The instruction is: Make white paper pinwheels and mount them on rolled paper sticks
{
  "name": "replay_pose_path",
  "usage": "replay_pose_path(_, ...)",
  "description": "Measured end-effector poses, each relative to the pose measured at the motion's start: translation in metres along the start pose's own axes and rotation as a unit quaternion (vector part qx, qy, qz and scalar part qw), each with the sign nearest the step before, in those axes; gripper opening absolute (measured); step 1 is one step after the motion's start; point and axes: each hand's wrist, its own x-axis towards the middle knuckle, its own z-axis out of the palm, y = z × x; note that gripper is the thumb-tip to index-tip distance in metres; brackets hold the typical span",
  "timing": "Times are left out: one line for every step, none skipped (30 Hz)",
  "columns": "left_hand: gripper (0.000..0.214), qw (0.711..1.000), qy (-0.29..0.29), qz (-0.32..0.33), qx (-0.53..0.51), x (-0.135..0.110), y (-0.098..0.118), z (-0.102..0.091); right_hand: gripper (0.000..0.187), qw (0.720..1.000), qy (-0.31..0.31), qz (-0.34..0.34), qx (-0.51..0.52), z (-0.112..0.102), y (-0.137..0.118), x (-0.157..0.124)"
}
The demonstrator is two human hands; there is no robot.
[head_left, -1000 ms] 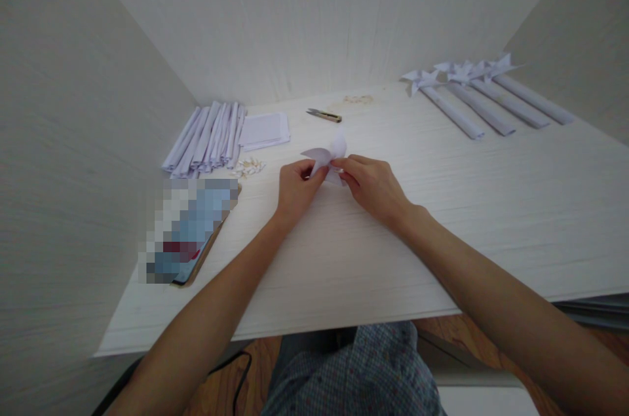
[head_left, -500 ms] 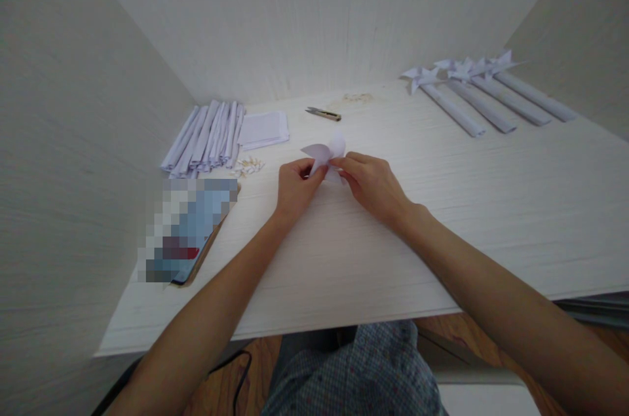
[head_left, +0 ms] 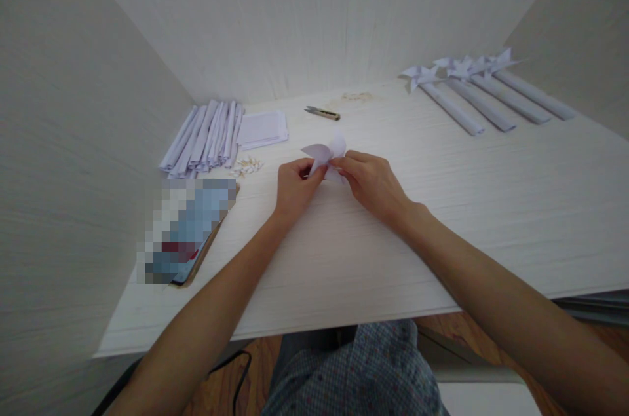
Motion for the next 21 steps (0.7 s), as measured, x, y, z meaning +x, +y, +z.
replay_pose_path(0.015, 1.0, 0.001, 0.0, 0.0, 0.0, 0.0001, 0.0, 0.027, 1.0, 0.0, 0.001, 0.001, 0.0, 0.0001, 0.0001)
replay_pose_path(0.016, 1.0, 0.0, -0.001, 0.0, 0.0, 0.0001, 0.0001, 0.027, 1.0, 0.001, 0.002, 0.002, 0.0, 0.0002, 0.0001)
replay_pose_path(0.016, 1.0, 0.0, -0.001, 0.0, 0.0, 0.0001, 0.0001, 0.027, 1.0, 0.002, 0.001, 0.003, 0.0002, 0.0004, 0.0001)
replay_pose_path(0.016, 1.0, -0.001, -0.001, -0.002, 0.0, 0.0, 0.0002, 0.027, 1.0, 0.003, 0.0, 0.004, 0.0005, 0.0006, 0.0001)
replay_pose_path(0.016, 1.0, -0.002, -0.001, -0.005, 0.0, -0.0001, 0.0003, 0.027, 1.0, 0.004, -0.002, 0.005, 0.0009, 0.001, 0.0001)
replay_pose_path(0.016, 1.0, -0.002, 0.0, -0.008, 0.0, -0.0004, 0.0005, 0.027, 1.0, 0.005, -0.004, 0.005, 0.0014, 0.0013, -0.0001)
replay_pose_path(0.016, 1.0, -0.001, 0.001, -0.01, 0.0, -0.0007, 0.0006, 0.027, 1.0, 0.006, -0.007, 0.005, 0.0019, 0.0016, -0.0002)
replay_pose_path(0.016, 1.0, 0.0, 0.001, -0.012, 0.0001, -0.0009, 0.0007, 0.026, 1.0, 0.009, -0.008, 0.004, 0.0022, 0.0019, -0.0004)
replay_pose_path(0.016, 1.0, 0.001, 0.002, -0.014, 0.0001, -0.0012, 0.0008, 0.025, 1.0, 0.014, -0.007, 0.001, 0.0024, 0.002, -0.0006)
replay_pose_path(0.016, 1.0, 0.002, 0.002, -0.016, 0.0, -0.0013, 0.0009, 0.024, 1.0, 0.02, -0.005, -0.004, 0.0023, 0.0021, -0.0007)
replay_pose_path(0.016, 1.0, 0.002, 0.001, -0.019, 0.0, -0.0014, 0.001, 0.022, 1.0, 0.025, -0.001, -0.009, 0.002, 0.002, -0.0008)
replay_pose_path(0.016, 1.0, 0.0, 0.0, -0.021, -0.0001, -0.0013, 0.001, 0.02, 0.999, 0.029, 0.003, -0.016, 0.0013, 0.0019, -0.0009)
replay_pose_path(0.016, 1.0, -0.002, -0.001, -0.022, -0.0003, -0.0011, 0.0009, 0.019, 0.999, 0.03, 0.006, -0.023, 0.0005, 0.0018, -0.0009)
replay_pose_path(0.017, 1.0, -0.003, -0.001, -0.021, -0.0004, -0.0009, 0.0009, 0.019, 0.999, 0.03, 0.008, -0.028, -0.0003, 0.0016, -0.0009)
replay_pose_path(0.018, 1.0, -0.004, -0.001, -0.017, -0.0005, -0.0007, 0.0008, 0.02, 0.999, 0.029, 0.008, -0.032, -0.0011, 0.0015, -0.0007)
replay_pose_path(0.019, 1.0, -0.004, 0.0, -0.012, -0.0006, -0.0005, 0.0007, 0.02, 0.999, 0.029, 0.008, -0.034, -0.0017, 0.0015, -0.0006)
replay_pose_path(0.019, 1.0, -0.004, 0.0, -0.006, -0.0007, -0.0004, 0.0006, 0.021, 0.999, 0.03, 0.007, -0.035, -0.002, 0.0016, -0.0005)
replay_pose_path(0.019, 1.0, -0.004, 0.001, -0.002, -0.0006, -0.0004, 0.0006, 0.021, 0.999, 0.031, 0.007, -0.033, -0.0019, 0.0018, -0.0004)
replay_pose_path(0.019, 1.0, -0.005, 0.002, 0.002, -0.0006, -0.0004, 0.0005, 0.021, 0.999, 0.032, 0.007, -0.031, -0.0016, 0.0022, -0.0003)
replay_pose_path(0.019, 1.0, -0.005, 0.003, 0.005, -0.0005, -0.0006, 0.0004, 0.021, 0.999, 0.033, 0.006, -0.029, -0.001, 0.0026, -0.0004)
replay_pose_path(0.019, 1.0, -0.005, 0.004, 0.007, -0.0003, -0.0007, 0.0003, 0.022, 0.999, 0.034, 0.005, -0.027, -0.0003, 0.0032, -0.0004)
